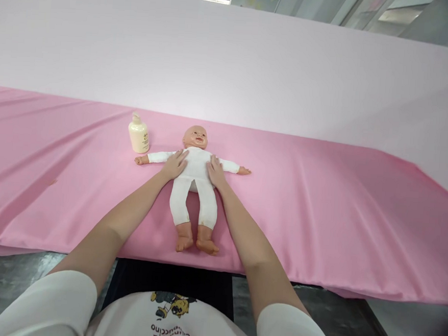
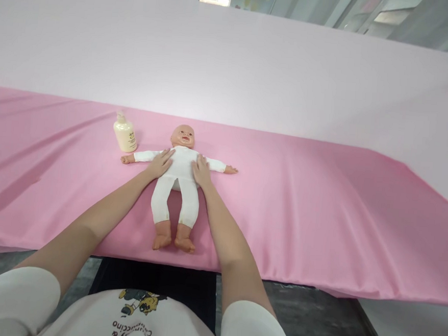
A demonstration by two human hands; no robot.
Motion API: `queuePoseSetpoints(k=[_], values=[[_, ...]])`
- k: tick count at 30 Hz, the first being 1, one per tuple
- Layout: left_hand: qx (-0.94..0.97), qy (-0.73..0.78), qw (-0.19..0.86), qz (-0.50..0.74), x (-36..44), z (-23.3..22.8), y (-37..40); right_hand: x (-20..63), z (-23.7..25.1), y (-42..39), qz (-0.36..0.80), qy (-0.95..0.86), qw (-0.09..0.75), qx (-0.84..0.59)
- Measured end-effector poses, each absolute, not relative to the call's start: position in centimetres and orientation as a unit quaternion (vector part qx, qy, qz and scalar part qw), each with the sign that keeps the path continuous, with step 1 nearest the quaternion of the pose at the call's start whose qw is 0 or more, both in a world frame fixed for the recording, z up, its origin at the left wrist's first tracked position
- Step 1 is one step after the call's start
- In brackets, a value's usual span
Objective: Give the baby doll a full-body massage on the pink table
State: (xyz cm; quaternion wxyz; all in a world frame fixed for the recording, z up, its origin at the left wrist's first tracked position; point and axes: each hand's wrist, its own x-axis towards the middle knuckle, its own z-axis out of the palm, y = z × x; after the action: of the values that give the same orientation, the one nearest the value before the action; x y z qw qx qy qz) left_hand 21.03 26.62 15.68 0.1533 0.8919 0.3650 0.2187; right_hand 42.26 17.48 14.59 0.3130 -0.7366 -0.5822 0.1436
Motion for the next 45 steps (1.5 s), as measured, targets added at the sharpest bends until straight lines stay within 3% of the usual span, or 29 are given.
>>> queuePoseSetpoints(k=[6,11,15,19,24,27,32,35,40,45], values=[[0.841,0.476,0.059,0.251,18.3,15.4,28.2,45.9,13.2,16.1,0.088,-0.521,0.307,-0.791],[0.805,0.525,0.044,0.271,17.2,15.4,28.8,44.8,14.2,16.5,0.128,-0.525,0.350,-0.765],[0.848,0.452,0.108,0.256,18.8,15.5,27.7,42.0,16.0,17.2,0.180,-0.619,0.322,-0.694],[0.903,0.308,0.191,0.229,20.7,15.5,26.1,38.4,17.9,16.3,0.142,-0.752,0.206,-0.611],[0.908,0.230,0.230,0.262,20.6,16.2,24.7,35.3,19.1,13.9,0.154,-0.805,0.192,-0.539],[0.913,0.208,0.231,0.264,20.4,16.5,24.6,35.6,19.1,13.3,0.249,-0.816,0.253,-0.457],[0.913,0.252,0.209,0.244,21.0,16.2,25.1,37.7,17.7,13.9,0.376,-0.648,0.485,-0.451],[0.895,0.287,0.205,0.273,21.1,16.1,25.2,38.7,17.0,14.2,0.290,-0.579,0.543,-0.534],[0.890,0.202,0.215,0.346,20.9,16.9,23.9,40.0,17.1,14.4,0.072,-0.570,0.545,-0.611],[0.916,0.118,0.234,0.302,22.0,17.0,22.6,40.2,17.4,15.9,0.101,-0.734,0.366,-0.564]])
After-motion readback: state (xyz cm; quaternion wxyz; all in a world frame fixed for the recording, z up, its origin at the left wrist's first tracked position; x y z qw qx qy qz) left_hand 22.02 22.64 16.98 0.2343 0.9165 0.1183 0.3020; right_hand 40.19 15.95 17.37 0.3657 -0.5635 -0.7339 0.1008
